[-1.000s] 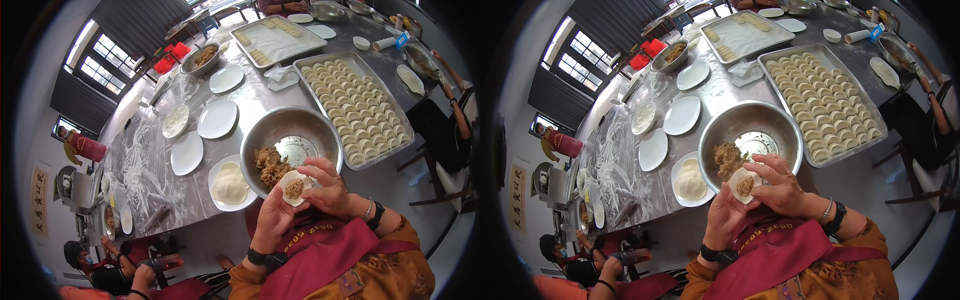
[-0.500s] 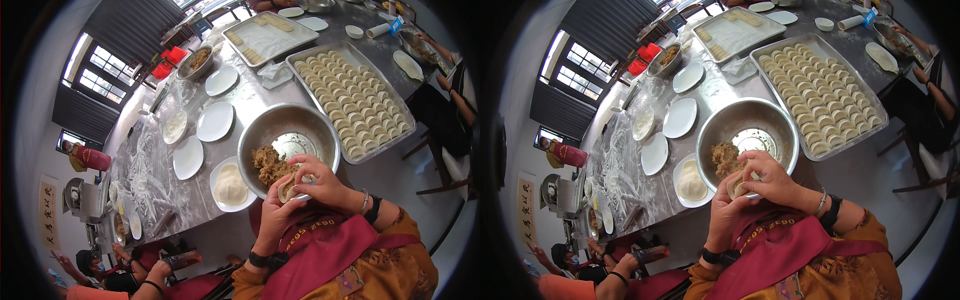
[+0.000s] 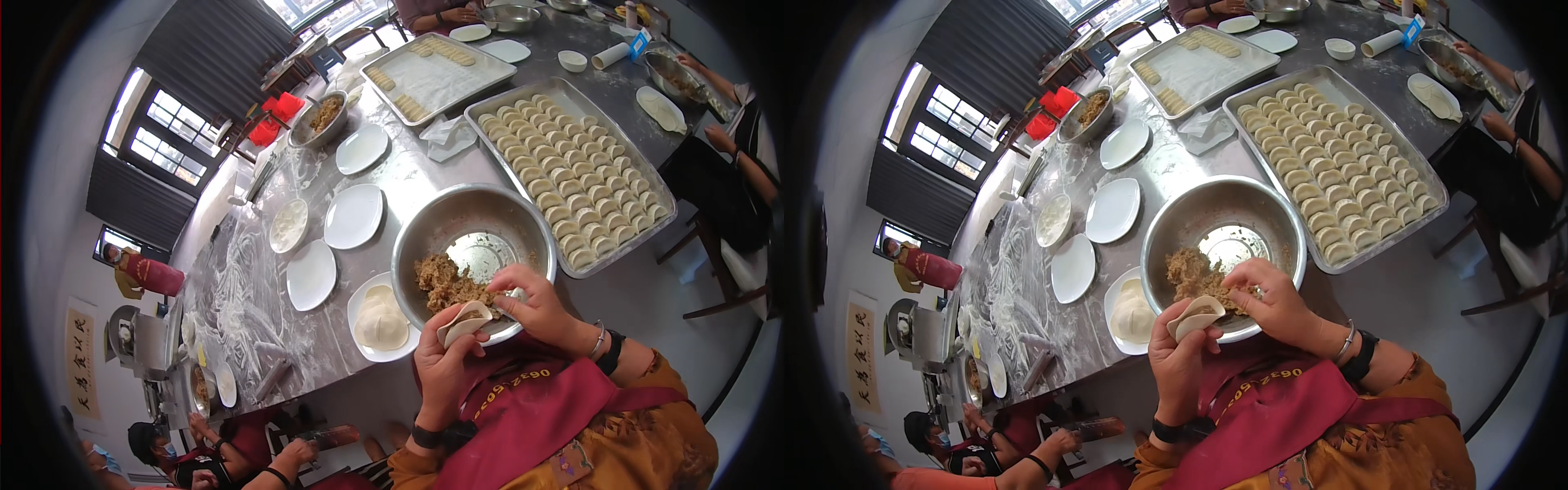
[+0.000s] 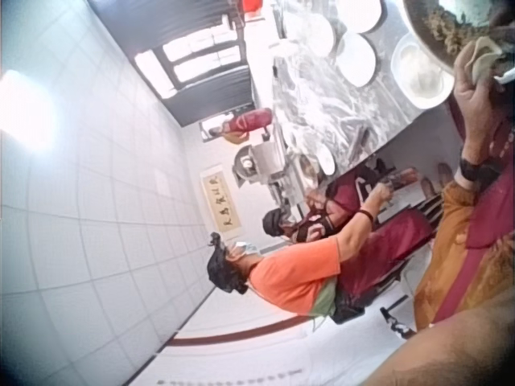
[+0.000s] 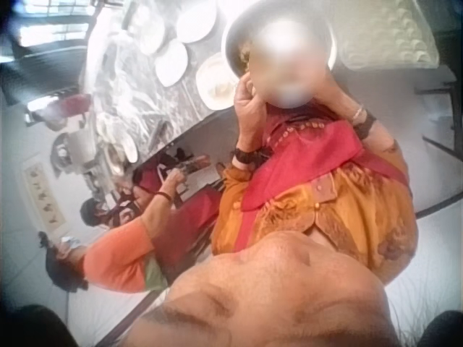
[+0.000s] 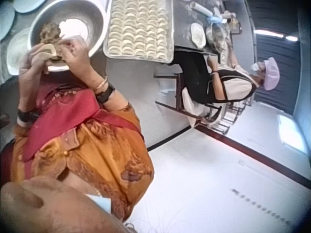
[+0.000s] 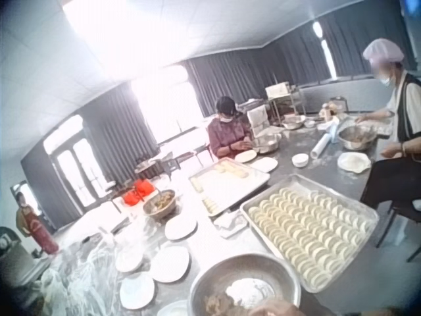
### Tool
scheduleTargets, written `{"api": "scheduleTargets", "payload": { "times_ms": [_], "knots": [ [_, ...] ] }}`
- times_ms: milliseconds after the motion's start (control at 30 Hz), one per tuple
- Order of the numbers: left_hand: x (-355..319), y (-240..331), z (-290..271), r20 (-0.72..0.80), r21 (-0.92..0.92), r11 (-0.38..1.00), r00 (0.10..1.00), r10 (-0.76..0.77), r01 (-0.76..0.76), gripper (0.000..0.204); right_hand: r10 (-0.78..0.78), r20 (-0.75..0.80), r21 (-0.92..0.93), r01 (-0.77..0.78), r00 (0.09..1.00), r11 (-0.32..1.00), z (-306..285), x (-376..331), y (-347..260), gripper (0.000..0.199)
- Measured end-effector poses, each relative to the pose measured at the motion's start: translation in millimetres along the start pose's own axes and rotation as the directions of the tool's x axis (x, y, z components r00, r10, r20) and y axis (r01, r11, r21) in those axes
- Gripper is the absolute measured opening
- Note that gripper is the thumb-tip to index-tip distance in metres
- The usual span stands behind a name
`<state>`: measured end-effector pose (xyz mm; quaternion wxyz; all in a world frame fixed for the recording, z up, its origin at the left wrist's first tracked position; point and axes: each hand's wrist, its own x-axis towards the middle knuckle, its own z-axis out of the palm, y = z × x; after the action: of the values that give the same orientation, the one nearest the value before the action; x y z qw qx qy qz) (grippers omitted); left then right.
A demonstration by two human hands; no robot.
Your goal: The recorder is shown making dumplings by hand at a table with other people.
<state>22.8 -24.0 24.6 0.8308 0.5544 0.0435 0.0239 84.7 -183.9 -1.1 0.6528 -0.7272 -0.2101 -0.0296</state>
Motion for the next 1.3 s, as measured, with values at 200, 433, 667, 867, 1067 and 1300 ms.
{"api": "scheduleTargets", "payload": {
  "times_ms": [200, 433, 667, 867, 1067, 1300],
  "knots": [
    [3.2, -4.5, -0.9, -0.006, -0.015, 0.999, 0.999, 0.037, -0.037, 0.036, -0.114, 0.126, -0.058, 0.122, 0.985, 0.991, 9.6, -1.6, -5.2, 0.011],
    [4.4, -15.9, -1.7, -0.042, -0.047, 0.994, 0.995, 0.093, -0.095, 0.038, -0.014, -0.036, -0.069, 0.011, 0.999, 0.998, 16.6, -6.4, -8.8, 0.016],
    [6.3, -18.7, -0.8, -0.048, -0.015, 0.993, 0.992, 0.116, -0.116, 0.038, -0.065, -0.106, -0.104, 0.054, 0.992, 0.993, 18.0, -5.4, -13.6, 0.013],
    [3.9, -19.1, -1.9, 0.001, -0.026, 0.997, 0.997, 0.073, -0.073, 0.036, -0.373, -0.006, -0.353, 0.347, 0.928, 0.869, 11.1, -1.7, -11.3, 0.011],
    [5.5, -18.4, -0.8, -0.008, -0.029, 0.999, 0.999, 0.046, -0.046, 0.034, 0.069, -0.075, -0.014, -0.071, 0.995, 0.997, 12.7, -3.1, -19.6, 0.012],
    [4.9, -22.2, -4.4, 0.064, -0.116, 0.993, 0.998, -0.013, 0.021, 0.032, -0.102, -0.065, -0.075, 0.097, 0.993, 0.993, 11.9, -5.0, -8.6, 0.013]
  ]
}}
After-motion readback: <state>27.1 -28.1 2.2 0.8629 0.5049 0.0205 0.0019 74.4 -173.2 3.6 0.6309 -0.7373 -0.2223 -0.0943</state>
